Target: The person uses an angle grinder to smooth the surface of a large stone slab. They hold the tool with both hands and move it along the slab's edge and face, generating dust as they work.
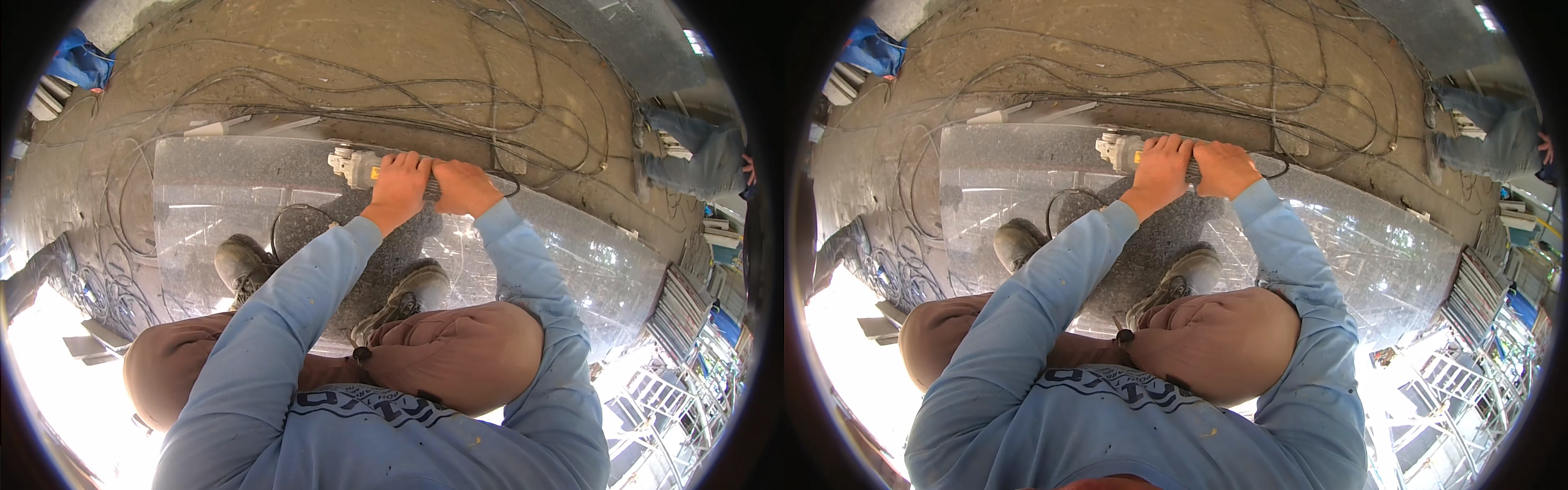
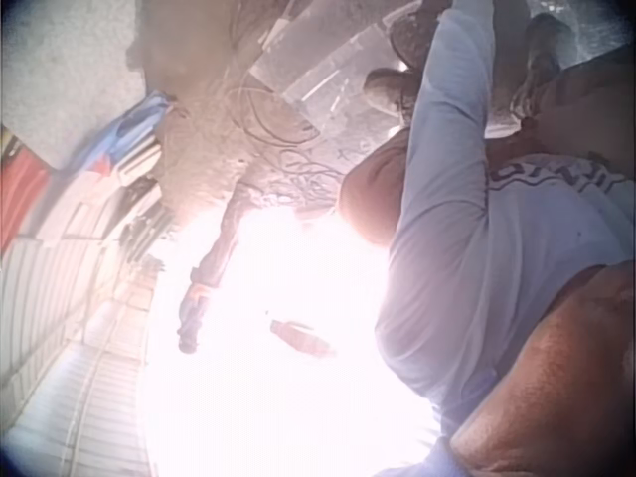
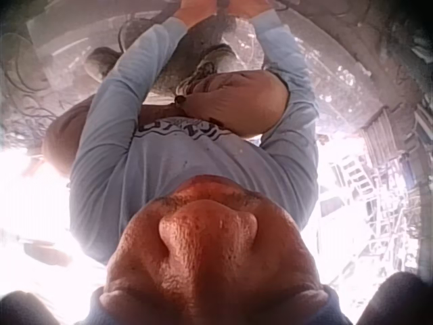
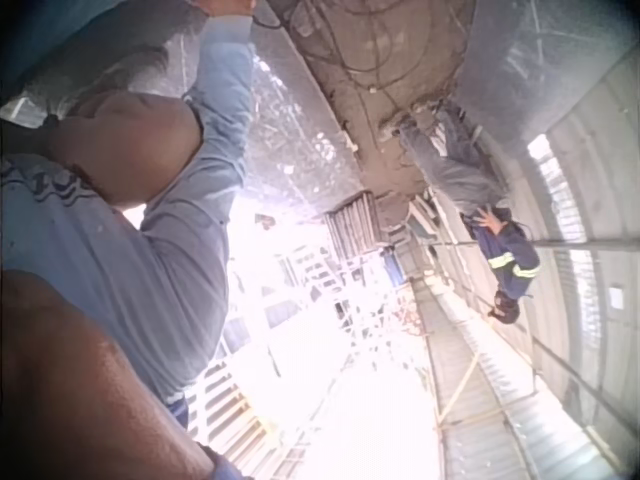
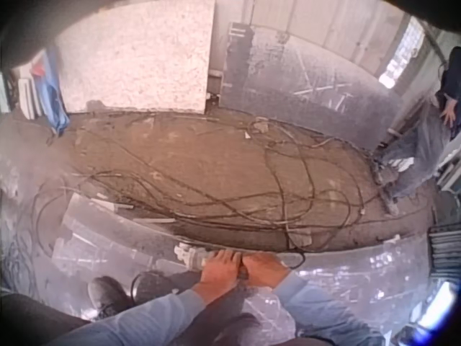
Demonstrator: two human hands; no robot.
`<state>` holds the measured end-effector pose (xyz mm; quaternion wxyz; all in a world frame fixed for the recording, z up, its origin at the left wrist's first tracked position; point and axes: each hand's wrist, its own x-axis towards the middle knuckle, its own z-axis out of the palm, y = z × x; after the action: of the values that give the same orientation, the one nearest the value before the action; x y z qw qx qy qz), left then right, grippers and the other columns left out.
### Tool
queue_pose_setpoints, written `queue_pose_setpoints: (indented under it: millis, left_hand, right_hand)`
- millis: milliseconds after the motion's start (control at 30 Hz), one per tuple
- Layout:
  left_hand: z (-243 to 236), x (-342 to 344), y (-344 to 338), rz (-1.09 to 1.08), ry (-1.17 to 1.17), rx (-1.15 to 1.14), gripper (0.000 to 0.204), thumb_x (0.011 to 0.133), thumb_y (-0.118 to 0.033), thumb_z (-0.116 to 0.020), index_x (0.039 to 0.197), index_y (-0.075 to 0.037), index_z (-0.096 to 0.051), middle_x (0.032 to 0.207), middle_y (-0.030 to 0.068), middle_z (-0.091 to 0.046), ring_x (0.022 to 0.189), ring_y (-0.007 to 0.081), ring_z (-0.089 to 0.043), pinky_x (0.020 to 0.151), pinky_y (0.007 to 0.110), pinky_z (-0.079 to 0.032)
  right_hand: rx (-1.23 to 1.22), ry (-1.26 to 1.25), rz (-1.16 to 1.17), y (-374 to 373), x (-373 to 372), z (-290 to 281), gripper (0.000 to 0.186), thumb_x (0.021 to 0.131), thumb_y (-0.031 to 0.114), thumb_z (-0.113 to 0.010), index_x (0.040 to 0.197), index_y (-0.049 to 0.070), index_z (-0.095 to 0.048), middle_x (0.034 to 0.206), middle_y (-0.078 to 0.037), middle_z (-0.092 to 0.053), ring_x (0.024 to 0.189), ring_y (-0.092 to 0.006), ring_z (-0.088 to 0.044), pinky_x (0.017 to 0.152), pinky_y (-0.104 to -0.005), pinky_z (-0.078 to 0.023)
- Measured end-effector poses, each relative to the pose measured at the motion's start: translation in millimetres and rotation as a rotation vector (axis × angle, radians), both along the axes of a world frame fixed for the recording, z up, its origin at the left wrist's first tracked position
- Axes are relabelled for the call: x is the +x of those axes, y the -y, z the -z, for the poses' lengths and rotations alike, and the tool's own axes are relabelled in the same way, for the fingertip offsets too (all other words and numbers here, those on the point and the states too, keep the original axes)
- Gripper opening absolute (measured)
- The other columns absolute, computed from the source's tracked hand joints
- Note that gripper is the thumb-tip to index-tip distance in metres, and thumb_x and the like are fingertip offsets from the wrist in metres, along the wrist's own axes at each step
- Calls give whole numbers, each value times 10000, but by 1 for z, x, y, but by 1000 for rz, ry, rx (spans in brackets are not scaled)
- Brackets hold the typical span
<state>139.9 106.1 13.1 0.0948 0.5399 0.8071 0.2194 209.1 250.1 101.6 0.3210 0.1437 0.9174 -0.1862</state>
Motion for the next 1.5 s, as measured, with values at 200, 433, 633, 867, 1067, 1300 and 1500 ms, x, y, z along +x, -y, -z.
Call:
queue_pose_setpoints:
  millis: [200,433,633,867,1067,1300,1500]
  left_hand:
    - [13,-10,9,2,-30,-54,580,678,-171,-863,1199,-99,-617,1071,82,-614,1082,286,-625,950,430,-436]
    - [23,-18,11,12,-35,-91,614,674,-211,-875,1216,-98,-610,1074,80,-612,1085,285,-621,958,439,-438]
    - [14,-9,7,11,-41,-45,560,697,-178,-845,1204,-101,-620,1052,77,-613,1066,279,-624,938,430,-440]
    - [2,5,-7,9,-28,-18,551,696,-157,-837,1200,-108,-619,1055,78,-604,1056,275,-620,928,434,-436]
    - [3,2,-5,5,-22,-10,552,695,-158,-840,1198,-111,-619,1057,75,-605,1061,276,-621,929,436,-439]
    - [17,-10,5,13,-36,-79,598,666,-197,-872,1200,-109,-619,1062,73,-612,1079,277,-624,954,442,-441]
    - [26,-18,10,9,-42,-91,610,649,-220,-890,1187,-102,-625,1068,76,-620,1083,283,-626,956,449,-447]
  right_hand:
    - [-21,-53,-18,8,-6,12,427,701,150,-871,1057,23,-673,1045,-153,-737,1045,-357,-710,865,-469,-591]
    - [-53,-93,-17,8,-9,29,459,697,173,-893,1070,21,-673,1068,-151,-734,1050,-354,-708,877,-465,-588]
    - [-36,-90,-20,4,-1,23,471,689,160,-883,1083,13,-670,1057,-151,-738,1038,-357,-713,878,-459,-591]
    - [1,-42,11,-5,8,-4,451,693,146,-869,1077,15,-670,1038,-148,-741,1014,-355,-719,863,-457,-595]
    - [0,-52,-1,-4,5,2,437,696,146,-865,1070,22,-677,1043,-145,-741,1020,-349,-719,858,-458,-596]
    - [-40,-134,-23,3,0,19,448,687,156,-873,1071,27,-681,1047,-142,-740,1026,-353,-717,859,-460,-595]
    - [-67,-123,-24,5,-8,32,475,693,169,-880,1096,29,-673,1081,-153,-733,1036,-360,-716,867,-464,-592]
